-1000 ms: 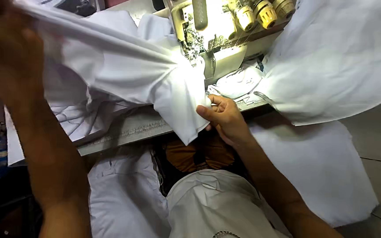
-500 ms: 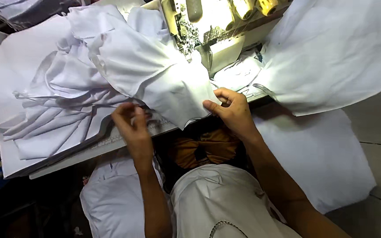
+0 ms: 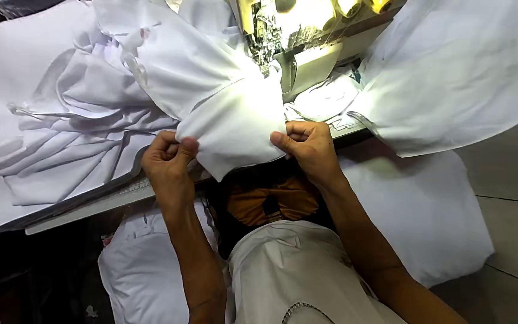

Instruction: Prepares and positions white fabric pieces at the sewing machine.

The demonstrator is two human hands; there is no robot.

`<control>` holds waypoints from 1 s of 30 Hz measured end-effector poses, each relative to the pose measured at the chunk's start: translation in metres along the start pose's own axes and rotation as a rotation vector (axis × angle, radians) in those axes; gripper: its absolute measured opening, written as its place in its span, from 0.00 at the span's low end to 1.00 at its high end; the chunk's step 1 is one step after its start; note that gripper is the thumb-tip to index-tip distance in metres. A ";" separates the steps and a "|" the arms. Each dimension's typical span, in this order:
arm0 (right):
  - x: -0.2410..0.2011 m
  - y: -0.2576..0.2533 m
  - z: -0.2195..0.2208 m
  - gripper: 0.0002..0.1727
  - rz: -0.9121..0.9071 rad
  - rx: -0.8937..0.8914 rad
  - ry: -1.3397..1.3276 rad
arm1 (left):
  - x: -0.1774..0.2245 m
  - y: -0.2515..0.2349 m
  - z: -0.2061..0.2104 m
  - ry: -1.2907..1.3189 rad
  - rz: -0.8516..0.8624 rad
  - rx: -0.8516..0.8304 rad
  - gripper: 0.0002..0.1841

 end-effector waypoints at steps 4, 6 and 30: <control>0.002 -0.001 0.004 0.10 -0.010 -0.031 -0.017 | 0.010 0.000 0.000 -0.036 0.003 -0.013 0.07; 0.003 0.000 -0.001 0.07 -0.029 -0.021 0.029 | -0.001 0.002 -0.001 -0.052 -0.037 -0.007 0.09; 0.000 0.011 -0.005 0.14 -0.062 0.062 0.124 | -0.044 0.012 0.030 0.129 -0.291 -0.099 0.17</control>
Point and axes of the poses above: each hand's wrist, its own y-axis away from the middle knuckle, its own z-axis out of the palm, x = y × z, the point moved 8 cm from there along -y, towards the middle knuckle, and after that the axes turned 11 degrees about y, right-handed, at the moved point
